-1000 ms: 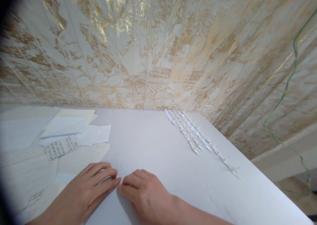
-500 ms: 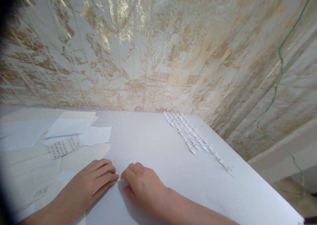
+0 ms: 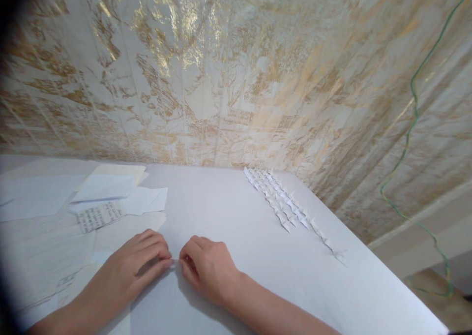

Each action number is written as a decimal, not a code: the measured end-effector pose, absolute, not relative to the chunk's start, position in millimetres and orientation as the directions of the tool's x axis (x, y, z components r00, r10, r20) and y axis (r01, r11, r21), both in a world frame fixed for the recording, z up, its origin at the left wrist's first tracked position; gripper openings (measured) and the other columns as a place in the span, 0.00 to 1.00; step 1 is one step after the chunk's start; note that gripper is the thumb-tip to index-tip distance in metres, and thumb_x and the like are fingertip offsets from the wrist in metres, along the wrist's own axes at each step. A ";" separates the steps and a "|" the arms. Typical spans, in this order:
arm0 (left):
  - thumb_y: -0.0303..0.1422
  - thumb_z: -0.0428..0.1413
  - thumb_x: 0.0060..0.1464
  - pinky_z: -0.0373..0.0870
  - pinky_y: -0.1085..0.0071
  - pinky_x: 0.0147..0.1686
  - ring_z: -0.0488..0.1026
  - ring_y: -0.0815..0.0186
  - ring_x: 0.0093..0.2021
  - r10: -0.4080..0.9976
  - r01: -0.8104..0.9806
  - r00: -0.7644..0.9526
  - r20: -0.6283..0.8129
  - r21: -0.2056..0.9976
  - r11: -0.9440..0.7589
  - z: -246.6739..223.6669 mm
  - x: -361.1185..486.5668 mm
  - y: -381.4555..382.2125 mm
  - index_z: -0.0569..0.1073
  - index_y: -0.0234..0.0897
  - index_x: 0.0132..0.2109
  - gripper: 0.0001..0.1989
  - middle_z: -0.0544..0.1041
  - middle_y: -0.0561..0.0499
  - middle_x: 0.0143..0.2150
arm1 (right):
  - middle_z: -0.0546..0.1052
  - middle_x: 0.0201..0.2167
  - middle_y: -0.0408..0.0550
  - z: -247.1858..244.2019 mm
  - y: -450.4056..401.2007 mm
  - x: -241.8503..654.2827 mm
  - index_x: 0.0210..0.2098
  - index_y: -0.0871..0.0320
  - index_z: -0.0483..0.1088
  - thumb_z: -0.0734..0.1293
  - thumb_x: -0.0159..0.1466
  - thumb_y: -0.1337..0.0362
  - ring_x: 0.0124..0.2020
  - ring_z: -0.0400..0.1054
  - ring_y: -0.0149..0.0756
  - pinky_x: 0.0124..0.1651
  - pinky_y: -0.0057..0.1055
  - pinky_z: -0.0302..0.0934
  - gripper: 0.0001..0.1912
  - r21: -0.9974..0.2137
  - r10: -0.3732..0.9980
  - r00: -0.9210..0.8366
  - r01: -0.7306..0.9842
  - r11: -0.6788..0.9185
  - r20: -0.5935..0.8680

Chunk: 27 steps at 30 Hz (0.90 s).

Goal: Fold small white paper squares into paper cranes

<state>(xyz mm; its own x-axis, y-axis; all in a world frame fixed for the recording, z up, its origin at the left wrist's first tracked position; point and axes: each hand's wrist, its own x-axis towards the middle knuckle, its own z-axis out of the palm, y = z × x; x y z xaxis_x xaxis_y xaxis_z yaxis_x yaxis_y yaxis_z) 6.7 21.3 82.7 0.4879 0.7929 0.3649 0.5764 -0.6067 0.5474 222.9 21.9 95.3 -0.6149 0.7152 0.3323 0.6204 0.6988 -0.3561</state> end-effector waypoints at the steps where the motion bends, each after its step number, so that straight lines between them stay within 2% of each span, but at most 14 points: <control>1: 0.33 0.54 0.64 0.62 0.66 0.41 0.68 0.61 0.39 0.799 0.570 0.482 0.360 0.563 -0.598 83.5 7.5 20.4 0.71 0.41 0.32 0.10 0.74 0.55 0.33 | 0.76 0.33 0.45 96.9 20.7 222.7 0.38 0.57 0.70 0.67 0.65 0.73 0.34 0.70 0.35 0.36 0.27 0.59 0.05 -0.390 0.729 -0.603 0.617 0.683 0.324; 4: 0.33 0.53 0.65 0.63 0.67 0.41 0.68 0.62 0.39 0.791 0.524 0.490 0.367 0.601 -0.604 86.2 9.9 17.5 0.70 0.42 0.32 0.10 0.74 0.55 0.34 | 0.75 0.34 0.45 98.8 19.3 222.2 0.38 0.58 0.71 0.70 0.64 0.70 0.37 0.69 0.36 0.38 0.28 0.58 0.04 -0.461 0.742 -0.598 0.589 0.664 0.304; 9: 0.35 0.51 0.65 0.63 0.67 0.42 0.69 0.62 0.38 0.792 0.495 0.483 0.374 0.629 -0.599 91.9 11.6 14.8 0.69 0.42 0.33 0.11 0.74 0.55 0.33 | 0.71 0.27 0.40 98.6 18.3 220.7 0.30 0.58 0.70 0.70 0.64 0.73 0.31 0.64 0.31 0.36 0.26 0.55 0.08 -0.619 0.783 -0.562 0.524 0.585 0.265; 16: 0.44 0.53 0.62 0.64 0.68 0.41 0.71 0.61 0.39 0.903 0.534 0.402 0.150 0.763 -0.364 92.0 10.7 14.0 0.70 0.42 0.34 0.13 0.73 0.55 0.34 | 0.67 0.24 0.37 99.9 14.7 217.0 0.26 0.59 0.69 0.69 0.65 0.70 0.26 0.59 0.28 0.32 0.24 0.52 0.10 -0.813 0.885 -0.431 0.443 0.378 0.176; 22: 0.48 0.52 0.63 0.62 0.70 0.37 0.70 0.63 0.34 0.942 0.468 0.332 0.040 0.861 -0.202 93.2 8.8 14.9 0.70 0.43 0.33 0.16 0.71 0.57 0.30 | 0.66 0.25 0.37 98.7 15.7 217.2 0.27 0.59 0.69 0.69 0.65 0.70 0.27 0.60 0.28 0.33 0.24 0.52 0.10 -0.823 0.875 -0.446 0.414 0.388 0.188; 27: 0.48 0.53 0.62 0.62 0.71 0.37 0.69 0.64 0.34 0.951 0.422 0.304 0.048 0.889 -0.180 96.8 7.7 11.7 0.70 0.43 0.33 0.16 0.70 0.58 0.30 | 0.66 0.24 0.37 100.9 13.8 217.6 0.27 0.59 0.69 0.69 0.64 0.71 0.26 0.59 0.28 0.32 0.24 0.51 0.10 -0.806 0.869 -0.468 0.445 0.391 0.163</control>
